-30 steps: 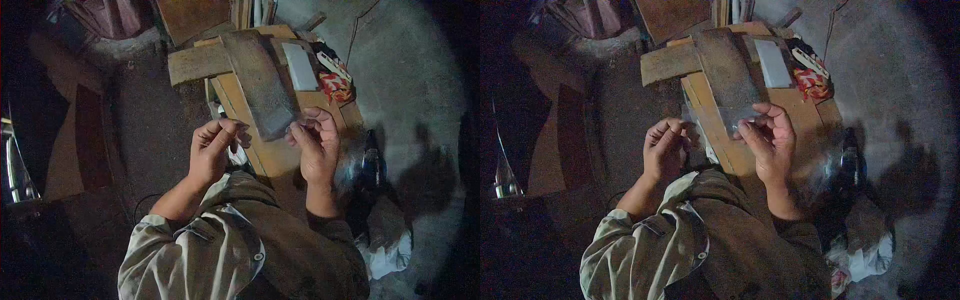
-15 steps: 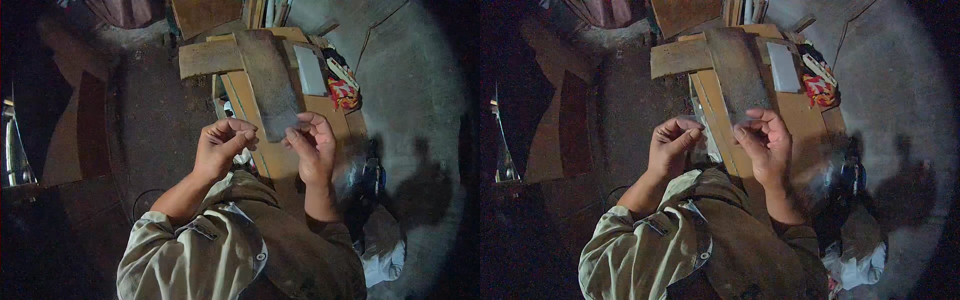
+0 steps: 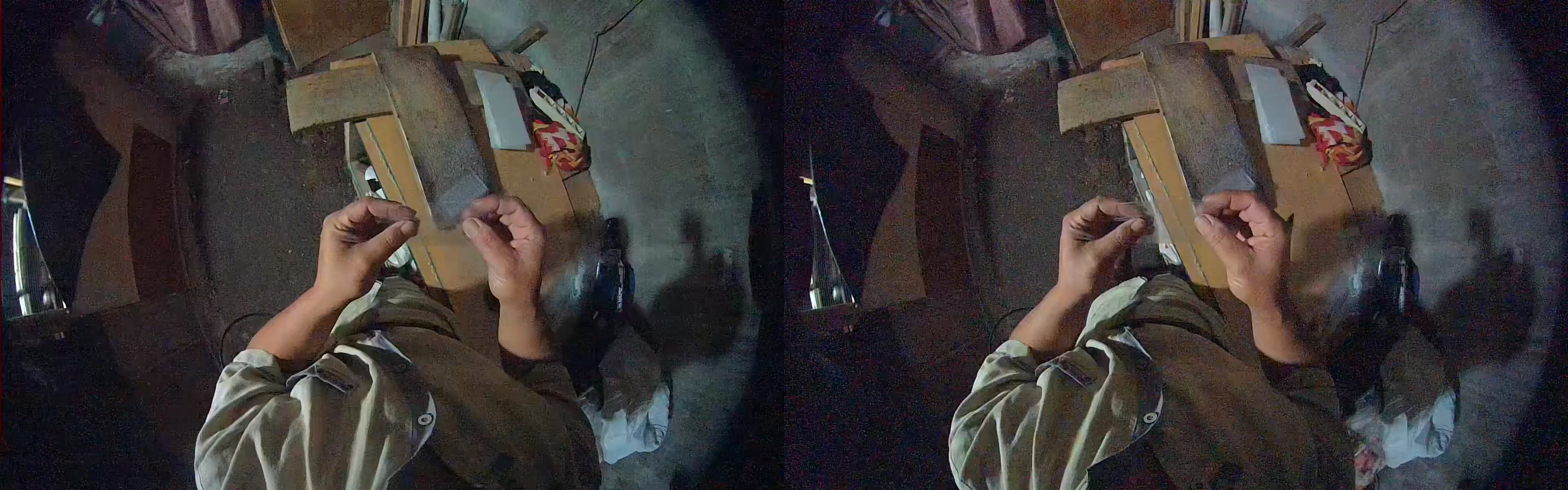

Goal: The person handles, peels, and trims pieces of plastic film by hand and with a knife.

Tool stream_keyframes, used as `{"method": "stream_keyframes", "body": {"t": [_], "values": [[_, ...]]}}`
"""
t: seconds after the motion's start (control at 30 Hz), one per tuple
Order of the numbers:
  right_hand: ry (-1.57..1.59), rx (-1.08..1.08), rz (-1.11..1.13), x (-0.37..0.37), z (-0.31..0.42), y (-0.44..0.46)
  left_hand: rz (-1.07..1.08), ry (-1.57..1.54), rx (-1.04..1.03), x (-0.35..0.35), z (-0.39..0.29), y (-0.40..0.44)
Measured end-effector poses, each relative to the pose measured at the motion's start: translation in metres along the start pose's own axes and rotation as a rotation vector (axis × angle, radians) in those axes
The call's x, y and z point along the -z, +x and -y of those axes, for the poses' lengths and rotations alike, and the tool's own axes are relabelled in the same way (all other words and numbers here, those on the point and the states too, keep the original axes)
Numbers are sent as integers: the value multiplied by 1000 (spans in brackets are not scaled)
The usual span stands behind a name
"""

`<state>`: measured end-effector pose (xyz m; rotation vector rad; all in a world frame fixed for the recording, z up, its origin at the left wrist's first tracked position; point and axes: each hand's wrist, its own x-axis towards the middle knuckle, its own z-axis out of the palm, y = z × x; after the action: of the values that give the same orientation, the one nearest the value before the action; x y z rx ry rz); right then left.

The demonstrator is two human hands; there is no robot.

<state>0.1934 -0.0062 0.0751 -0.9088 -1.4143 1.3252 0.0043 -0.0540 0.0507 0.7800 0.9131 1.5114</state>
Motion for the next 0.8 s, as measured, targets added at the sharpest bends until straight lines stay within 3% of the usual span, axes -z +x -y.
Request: {"method": "stream_keyframes", "body": {"t": [0.2, 0.27, 0.4, 0.63, 0.7, 0.8], "values": [[-2, -42, 4, 4, 0, -4, 23, 20, 10, -2, -4, 0], [16, -110, 27, 6, 1, -4, 103, 78, 208, -4, -20, 1], [-1, -225, 123, 11, 8, -5, 232, 87, 333, 2, -21, 6], [-20, -243, 71, 10, 6, -10, 337, 315, 288, -2, -10, 5], [-128, -230, 102, 12, 2, -12, 355, 398, 358, -7, -13, 5], [-176, -177, 89, 18, -1, -15, 336, 334, 347, -6, 2, 4]]}}
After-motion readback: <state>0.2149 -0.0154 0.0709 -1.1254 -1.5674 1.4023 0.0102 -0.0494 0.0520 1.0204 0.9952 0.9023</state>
